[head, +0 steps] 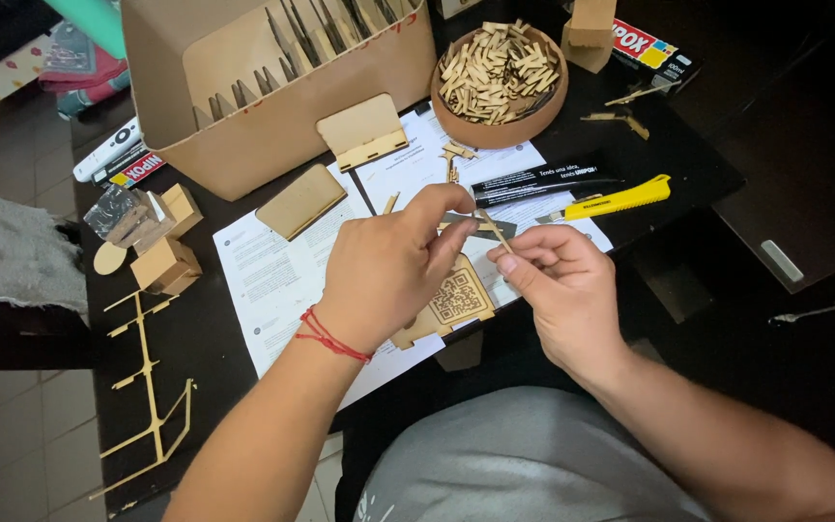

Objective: Assembling laser-cut wooden boxes by applying glue and fitting panels and pegs together.

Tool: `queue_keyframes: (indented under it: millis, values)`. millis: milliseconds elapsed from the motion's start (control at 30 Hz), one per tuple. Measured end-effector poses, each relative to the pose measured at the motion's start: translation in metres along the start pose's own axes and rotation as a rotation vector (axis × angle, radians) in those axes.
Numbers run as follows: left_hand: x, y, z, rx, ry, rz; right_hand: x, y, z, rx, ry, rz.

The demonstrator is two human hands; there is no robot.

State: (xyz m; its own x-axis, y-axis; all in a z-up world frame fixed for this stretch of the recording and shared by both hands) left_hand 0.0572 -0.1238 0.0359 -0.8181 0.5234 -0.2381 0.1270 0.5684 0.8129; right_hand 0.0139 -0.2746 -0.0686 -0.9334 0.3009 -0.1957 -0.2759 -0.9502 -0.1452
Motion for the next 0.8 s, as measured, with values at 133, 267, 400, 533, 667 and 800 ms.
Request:
queue_keyframes:
  millis: [133,267,400,533,667,800]
  values:
    - [0.001,0.000,0.002,-0.002,0.008,-0.004,-0.007,0.003,-0.007,-0.011,-0.027,-0.012]
    - [0.000,-0.001,0.008,-0.012,0.042,0.008,-0.022,0.025,-0.017,-0.103,-0.062,-0.099]
    - [-0.002,-0.006,0.015,-0.048,0.060,0.033,-0.045,0.062,-0.002,-0.080,0.011,-0.212]
    - [-0.011,-0.020,0.032,-0.167,0.013,-0.017,-0.053,0.087,0.032,-0.069,-0.026,-0.266]
    - [-0.019,-0.026,0.039,-0.191,-0.003,-0.003,-0.051,0.100,0.032,-0.059,0.036,-0.283]
    - [-0.021,-0.030,0.046,-0.177,-0.001,0.003,-0.045,0.095,0.028,-0.043,0.028,-0.248]
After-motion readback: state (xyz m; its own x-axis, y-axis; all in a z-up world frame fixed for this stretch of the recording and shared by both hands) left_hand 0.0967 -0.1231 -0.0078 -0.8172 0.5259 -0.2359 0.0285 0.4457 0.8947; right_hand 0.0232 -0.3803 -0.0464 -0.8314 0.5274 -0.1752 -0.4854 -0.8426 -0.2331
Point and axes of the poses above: each hand's wrist, its own x-axis away from the middle knuckle, its own y-axis out of the back of the hand, z = x × y, the point moved 8 cm from there along -x, towards the middle knuckle, and after that the axes turned 11 degrees about x, right-handed, at the moved point
